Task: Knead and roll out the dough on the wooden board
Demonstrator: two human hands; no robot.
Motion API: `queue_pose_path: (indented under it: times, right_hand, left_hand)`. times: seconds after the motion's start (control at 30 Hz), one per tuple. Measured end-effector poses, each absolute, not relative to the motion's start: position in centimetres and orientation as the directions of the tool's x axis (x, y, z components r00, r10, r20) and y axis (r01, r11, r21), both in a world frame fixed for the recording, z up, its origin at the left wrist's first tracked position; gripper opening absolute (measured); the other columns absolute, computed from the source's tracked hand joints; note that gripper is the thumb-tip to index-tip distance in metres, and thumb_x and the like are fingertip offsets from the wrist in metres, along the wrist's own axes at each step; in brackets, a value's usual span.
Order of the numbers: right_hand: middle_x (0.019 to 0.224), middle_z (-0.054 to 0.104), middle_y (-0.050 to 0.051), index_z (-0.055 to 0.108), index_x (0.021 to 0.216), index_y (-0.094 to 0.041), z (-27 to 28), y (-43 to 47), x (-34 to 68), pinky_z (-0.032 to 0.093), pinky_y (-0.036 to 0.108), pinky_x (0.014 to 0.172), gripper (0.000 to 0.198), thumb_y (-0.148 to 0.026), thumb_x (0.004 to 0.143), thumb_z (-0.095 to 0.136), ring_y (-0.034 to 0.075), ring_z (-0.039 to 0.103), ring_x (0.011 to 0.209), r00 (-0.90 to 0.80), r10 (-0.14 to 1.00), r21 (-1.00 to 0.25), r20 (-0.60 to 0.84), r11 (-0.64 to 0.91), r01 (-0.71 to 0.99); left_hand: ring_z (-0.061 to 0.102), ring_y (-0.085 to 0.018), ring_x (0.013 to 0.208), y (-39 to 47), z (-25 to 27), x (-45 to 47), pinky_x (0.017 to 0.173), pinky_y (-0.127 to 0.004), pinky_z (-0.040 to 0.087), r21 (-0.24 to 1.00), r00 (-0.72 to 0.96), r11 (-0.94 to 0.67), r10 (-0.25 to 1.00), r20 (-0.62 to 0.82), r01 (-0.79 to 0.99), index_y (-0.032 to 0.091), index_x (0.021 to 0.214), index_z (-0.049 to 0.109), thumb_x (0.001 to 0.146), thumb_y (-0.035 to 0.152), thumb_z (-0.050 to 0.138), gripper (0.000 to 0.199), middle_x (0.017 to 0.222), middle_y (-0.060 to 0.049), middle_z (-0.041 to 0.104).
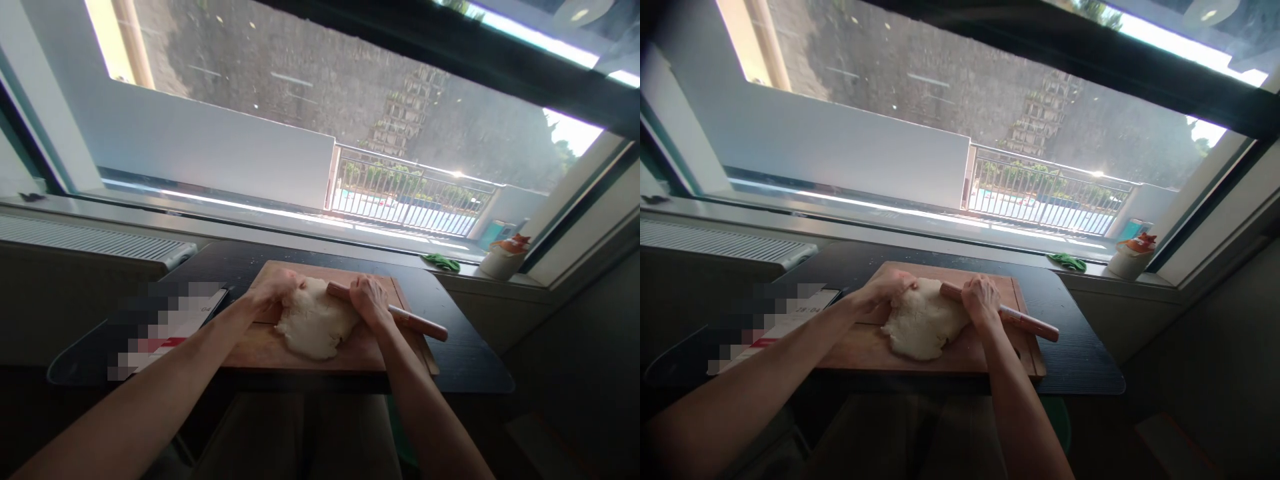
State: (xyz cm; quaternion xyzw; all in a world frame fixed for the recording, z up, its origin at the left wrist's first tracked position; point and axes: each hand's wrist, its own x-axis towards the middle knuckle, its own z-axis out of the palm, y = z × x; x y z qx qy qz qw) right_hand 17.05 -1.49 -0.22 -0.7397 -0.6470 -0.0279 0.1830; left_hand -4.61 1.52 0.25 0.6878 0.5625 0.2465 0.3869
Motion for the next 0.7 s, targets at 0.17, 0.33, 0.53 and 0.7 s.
queue_pose_path:
  times: [0.17, 0.33, 0.53, 0.7]
  right_hand:
    - [0.103, 0.065, 0.007, 0.061, 0.106, -0.022, -0.9, -0.9, 15.3, 0.040, 0.029, 0.080, 0.032, -0.027, 0.092, 0.032, 0.019, 0.059, 0.095, 0.153, 0.948, -0.264, 0.280, -0.077, 0.961]
    - [0.111, 0.063, 0.003, 0.059, 0.111, -0.027, -1.6, -3.0, 14.9, 0.038, 0.029, 0.087, 0.034, -0.023, 0.090, 0.032, 0.019, 0.054, 0.103, 0.138, 0.944, -0.300, 0.301, -0.044, 0.953]
    - [0.116, 0.059, 0.009, 0.060, 0.113, -0.023, -0.7, -0.1, 16.3, 0.037, 0.038, 0.091, 0.036, -0.022, 0.086, 0.036, 0.026, 0.050, 0.110, 0.221, 0.952, -0.337, 0.209, -0.142, 0.931]
    - [0.120, 0.055, 0.015, 0.063, 0.107, -0.017, -0.3, -0.3, 15.7, 0.032, 0.046, 0.096, 0.035, -0.027, 0.087, 0.036, 0.031, 0.044, 0.117, 0.235, 0.948, -0.309, 0.215, -0.163, 0.937]
  left_hand:
    - [0.059, -0.020, 0.063, 1.1, 0.9, -3.4, 0.057, -0.028, 0.040, 0.548, 0.200, -0.180, 0.979, 0.023, 0.817, 0.017, 0.060, 0.061, 0.077, 0.045, 0.047, 0.036, 0.063, -0.006, 0.064]
    - [0.063, -0.024, 0.084, -0.2, -1.5, -2.7, 0.070, -0.030, 0.041, 0.441, 0.095, -0.199, 0.964, 0.247, 0.875, 0.019, 0.081, 0.064, 0.086, 0.042, 0.034, 0.038, 0.085, -0.010, 0.069]
    - [0.063, -0.021, 0.080, -0.4, -2.9, -2.9, 0.065, -0.028, 0.039, 0.398, 0.106, -0.244, 0.935, 0.338, 0.884, 0.021, 0.076, 0.063, 0.088, 0.044, 0.031, 0.041, 0.081, -0.007, 0.070]
    - [0.063, -0.022, 0.076, -0.4, -2.5, -2.9, 0.062, -0.028, 0.038, 0.413, 0.102, -0.248, 0.934, 0.344, 0.876, 0.020, 0.073, 0.062, 0.087, 0.043, 0.034, 0.039, 0.077, -0.008, 0.069]
